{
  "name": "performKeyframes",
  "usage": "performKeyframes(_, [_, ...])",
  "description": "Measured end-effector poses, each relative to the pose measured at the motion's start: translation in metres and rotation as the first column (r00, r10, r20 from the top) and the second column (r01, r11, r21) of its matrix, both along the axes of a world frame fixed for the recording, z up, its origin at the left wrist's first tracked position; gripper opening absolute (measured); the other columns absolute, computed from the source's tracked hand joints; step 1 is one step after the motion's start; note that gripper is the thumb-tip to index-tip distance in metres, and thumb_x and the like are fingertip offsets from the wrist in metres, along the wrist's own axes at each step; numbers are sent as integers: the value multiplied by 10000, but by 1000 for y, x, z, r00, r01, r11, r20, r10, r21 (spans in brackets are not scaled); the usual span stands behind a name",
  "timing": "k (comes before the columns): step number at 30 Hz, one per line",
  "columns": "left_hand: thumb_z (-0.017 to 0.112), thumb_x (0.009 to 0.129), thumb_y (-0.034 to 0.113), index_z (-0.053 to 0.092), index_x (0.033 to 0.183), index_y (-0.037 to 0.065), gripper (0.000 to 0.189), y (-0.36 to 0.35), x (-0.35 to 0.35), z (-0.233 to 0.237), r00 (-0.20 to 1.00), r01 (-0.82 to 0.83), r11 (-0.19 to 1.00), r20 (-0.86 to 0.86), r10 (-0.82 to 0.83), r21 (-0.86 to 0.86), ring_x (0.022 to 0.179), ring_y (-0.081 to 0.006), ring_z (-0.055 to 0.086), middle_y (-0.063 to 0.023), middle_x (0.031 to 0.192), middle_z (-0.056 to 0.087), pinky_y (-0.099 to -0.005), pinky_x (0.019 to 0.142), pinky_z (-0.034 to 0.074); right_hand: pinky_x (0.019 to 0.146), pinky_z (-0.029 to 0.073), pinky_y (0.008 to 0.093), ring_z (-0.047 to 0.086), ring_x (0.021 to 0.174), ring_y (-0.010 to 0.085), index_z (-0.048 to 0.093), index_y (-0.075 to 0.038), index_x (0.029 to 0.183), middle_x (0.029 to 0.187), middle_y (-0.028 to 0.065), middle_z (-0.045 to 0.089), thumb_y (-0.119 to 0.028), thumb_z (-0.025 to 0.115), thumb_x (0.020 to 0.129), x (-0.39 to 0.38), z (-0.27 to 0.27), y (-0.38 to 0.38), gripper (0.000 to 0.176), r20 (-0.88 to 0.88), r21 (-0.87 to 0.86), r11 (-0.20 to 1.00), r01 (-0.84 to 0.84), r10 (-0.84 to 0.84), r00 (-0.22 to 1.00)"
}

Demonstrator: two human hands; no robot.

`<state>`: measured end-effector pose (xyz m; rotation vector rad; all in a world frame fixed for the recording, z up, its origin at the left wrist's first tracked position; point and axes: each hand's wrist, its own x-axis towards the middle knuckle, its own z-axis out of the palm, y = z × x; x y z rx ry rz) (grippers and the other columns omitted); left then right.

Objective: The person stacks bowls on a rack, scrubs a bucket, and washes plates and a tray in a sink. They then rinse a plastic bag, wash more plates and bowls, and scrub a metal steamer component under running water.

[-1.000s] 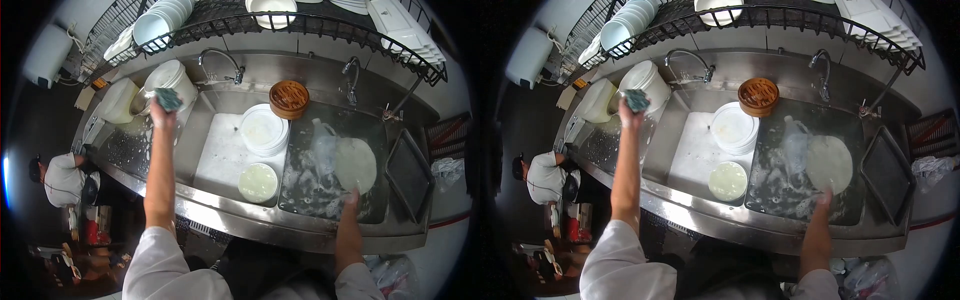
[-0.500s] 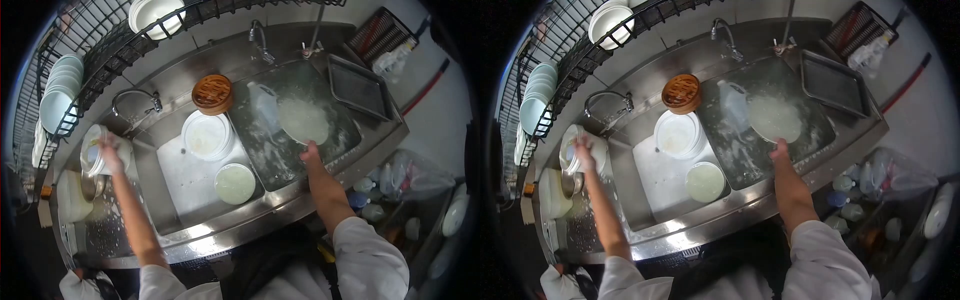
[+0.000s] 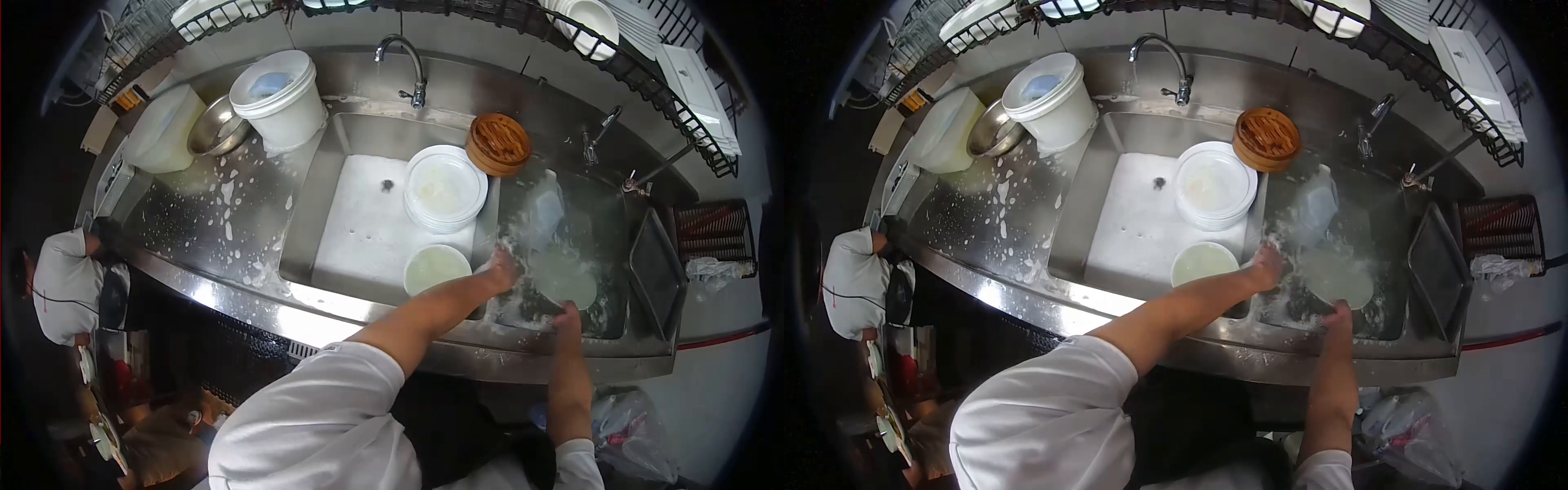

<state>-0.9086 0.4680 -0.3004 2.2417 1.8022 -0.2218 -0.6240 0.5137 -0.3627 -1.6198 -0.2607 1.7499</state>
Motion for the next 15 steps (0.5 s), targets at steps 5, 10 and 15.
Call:
performKeyframes(5, [478,905,278,595,1247,100,403,-10,11,-13,970,102,966,-194,-150,-237,1302,-346,400,-131,1373,488,-530,1078,245,1010,364,449,485,1206,289,435,-62,1346,1365,117,472,-348,469,909,41,-34,26,523,159,-213,975,-65,100,982])
performKeyframes(10, [595,830,243,692,1071,114,290,-13,42,-88,970,-29,900,205,131,-434,1135,-323,566,-142,1194,620,-496,949,422,1013,352,469,427,1260,295,420,-80,1369,1405,129,423,-347,487,911,36,-33,50,535,344,-321,899,-297,403,848])
performKeyframes(15, [613,812,248,675,1070,102,303,-17,46,-46,958,-101,846,179,225,-523,1092,-292,594,-140,1174,626,-440,901,472,1044,351,437,363,1322,298,402,-76,1388,1447,145,371,-273,486,887,23,-62,74,545,642,-271,612,-743,690,334])
